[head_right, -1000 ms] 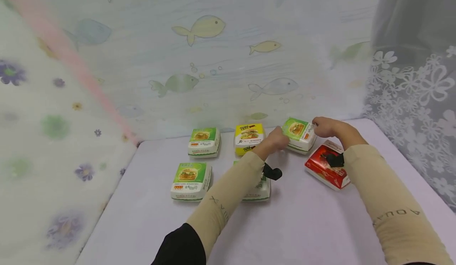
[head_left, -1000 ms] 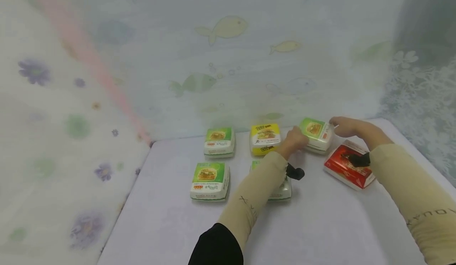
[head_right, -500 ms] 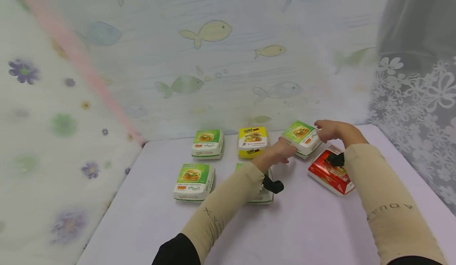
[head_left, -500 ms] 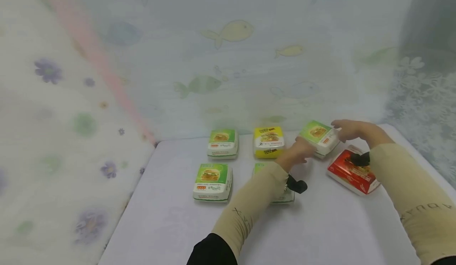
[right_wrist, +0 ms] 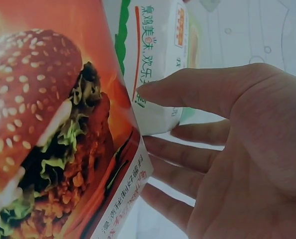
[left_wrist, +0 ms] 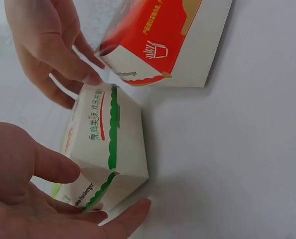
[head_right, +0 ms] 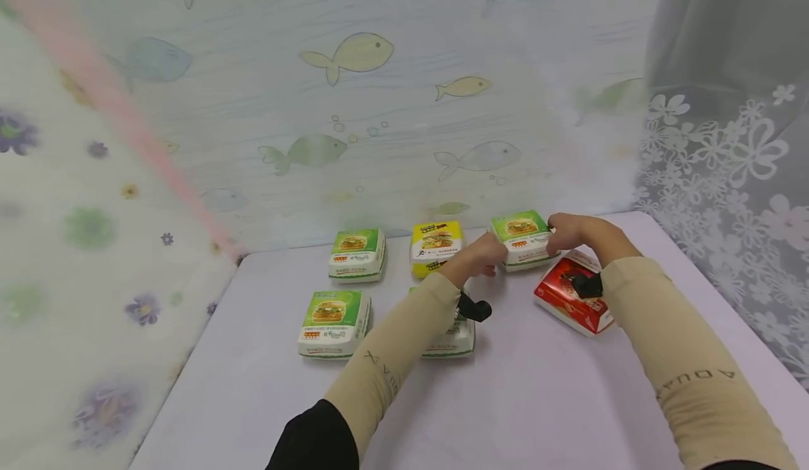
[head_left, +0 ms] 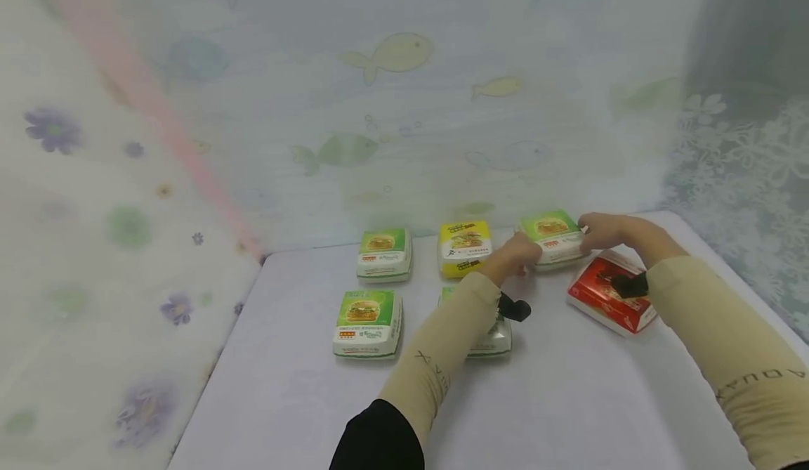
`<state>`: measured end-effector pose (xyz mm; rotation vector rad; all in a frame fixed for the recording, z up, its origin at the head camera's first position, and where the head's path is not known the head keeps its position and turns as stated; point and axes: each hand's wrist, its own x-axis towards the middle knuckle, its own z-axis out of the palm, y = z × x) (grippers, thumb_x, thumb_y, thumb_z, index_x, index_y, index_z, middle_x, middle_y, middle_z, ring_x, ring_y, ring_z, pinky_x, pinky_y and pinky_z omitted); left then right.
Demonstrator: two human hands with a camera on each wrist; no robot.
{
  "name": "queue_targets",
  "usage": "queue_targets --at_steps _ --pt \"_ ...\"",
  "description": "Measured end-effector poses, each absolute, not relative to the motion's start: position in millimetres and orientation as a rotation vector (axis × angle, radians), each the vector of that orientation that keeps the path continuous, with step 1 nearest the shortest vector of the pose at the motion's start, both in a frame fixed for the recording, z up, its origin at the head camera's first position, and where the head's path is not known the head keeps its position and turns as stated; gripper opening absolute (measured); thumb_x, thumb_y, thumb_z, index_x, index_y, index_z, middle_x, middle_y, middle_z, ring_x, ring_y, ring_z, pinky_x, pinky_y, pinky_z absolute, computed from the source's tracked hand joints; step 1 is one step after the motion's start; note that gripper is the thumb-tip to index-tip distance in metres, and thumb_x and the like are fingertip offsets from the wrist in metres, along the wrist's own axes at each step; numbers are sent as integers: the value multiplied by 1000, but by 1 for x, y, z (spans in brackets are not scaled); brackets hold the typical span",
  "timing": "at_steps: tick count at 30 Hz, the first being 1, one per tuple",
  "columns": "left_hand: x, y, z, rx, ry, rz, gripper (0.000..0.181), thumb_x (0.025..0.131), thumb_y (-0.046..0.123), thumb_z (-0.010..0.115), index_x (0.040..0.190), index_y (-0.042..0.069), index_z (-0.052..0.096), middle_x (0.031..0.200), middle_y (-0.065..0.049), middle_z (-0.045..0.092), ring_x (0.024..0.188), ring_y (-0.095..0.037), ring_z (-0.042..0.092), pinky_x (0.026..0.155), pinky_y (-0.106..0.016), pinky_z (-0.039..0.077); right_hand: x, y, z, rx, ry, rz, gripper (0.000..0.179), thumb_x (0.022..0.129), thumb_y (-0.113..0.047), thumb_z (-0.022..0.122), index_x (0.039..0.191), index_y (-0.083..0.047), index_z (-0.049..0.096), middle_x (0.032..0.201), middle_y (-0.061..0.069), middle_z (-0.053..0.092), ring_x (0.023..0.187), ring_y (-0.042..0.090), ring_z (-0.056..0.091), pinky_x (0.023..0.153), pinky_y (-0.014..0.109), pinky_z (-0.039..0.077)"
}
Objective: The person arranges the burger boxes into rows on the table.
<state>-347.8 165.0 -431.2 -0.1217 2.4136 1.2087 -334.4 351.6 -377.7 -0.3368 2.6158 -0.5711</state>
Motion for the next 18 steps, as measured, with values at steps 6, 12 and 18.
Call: queue_targets --at_steps 6,12,18 --pt "-353 164 -436 -117 2352 1285 46 99 5 55 144 2 46 99 -6 53 68 -17 44 65 -30 46 -334 349 -382 -265 2619 -563 74 90 -18 69 139 25 33 140 48 38 131 65 34 108 72 32" --pt "-352 163 -438 -127 2307 1313 48 99 5 54 146 6 44 99 -5 53 65 -16 42 70 -31 50 -334 349 -382 -248 2629 -557 75 91 -19 68 139 26 32 139 48 38 131 65 34 107 73 33" --pt "-350 157 -432 -39 2299 1296 52 99 3 51 150 4 38 110 -9 54 68 -18 43 73 -33 52 -334 353 -382 -291 2644 -500 76 94 -21 67 139 27 30 141 50 34 133 65 32 109 72 31"
